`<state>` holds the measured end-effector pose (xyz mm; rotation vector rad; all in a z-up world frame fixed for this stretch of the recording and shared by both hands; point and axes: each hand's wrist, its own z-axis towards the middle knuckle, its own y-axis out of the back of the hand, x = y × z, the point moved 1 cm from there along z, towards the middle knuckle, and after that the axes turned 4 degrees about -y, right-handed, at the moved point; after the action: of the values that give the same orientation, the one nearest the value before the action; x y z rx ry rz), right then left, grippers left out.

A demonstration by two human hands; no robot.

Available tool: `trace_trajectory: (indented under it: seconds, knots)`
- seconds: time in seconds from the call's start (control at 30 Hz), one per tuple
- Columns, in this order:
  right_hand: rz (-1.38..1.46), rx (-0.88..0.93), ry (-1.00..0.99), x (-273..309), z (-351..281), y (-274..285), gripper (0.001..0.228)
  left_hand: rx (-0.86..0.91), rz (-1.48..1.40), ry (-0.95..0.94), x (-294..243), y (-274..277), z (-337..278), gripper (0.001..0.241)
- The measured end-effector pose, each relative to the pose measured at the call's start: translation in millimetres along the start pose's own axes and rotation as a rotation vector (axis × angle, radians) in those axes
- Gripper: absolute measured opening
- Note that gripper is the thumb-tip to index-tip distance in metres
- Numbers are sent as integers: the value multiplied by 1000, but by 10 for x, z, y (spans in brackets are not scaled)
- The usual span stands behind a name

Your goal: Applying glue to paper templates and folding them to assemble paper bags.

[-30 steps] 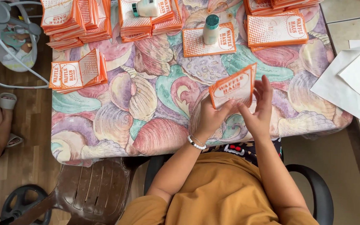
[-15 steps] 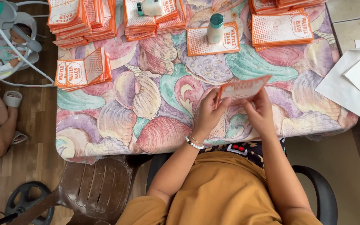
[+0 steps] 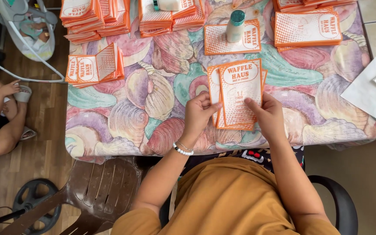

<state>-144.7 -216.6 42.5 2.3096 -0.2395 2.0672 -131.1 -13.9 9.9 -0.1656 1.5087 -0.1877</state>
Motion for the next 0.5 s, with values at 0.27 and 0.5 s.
trace_trajectory:
  seconds: [0.27, 0.5]
  knots:
    - [-438, -38, 48, -616, 310, 72, 25, -142, 319, 36, -46, 758, -232, 55]
    - [-564, 11, 131, -708, 412, 51, 34, -189, 964, -295, -435, 939, -270, 85]
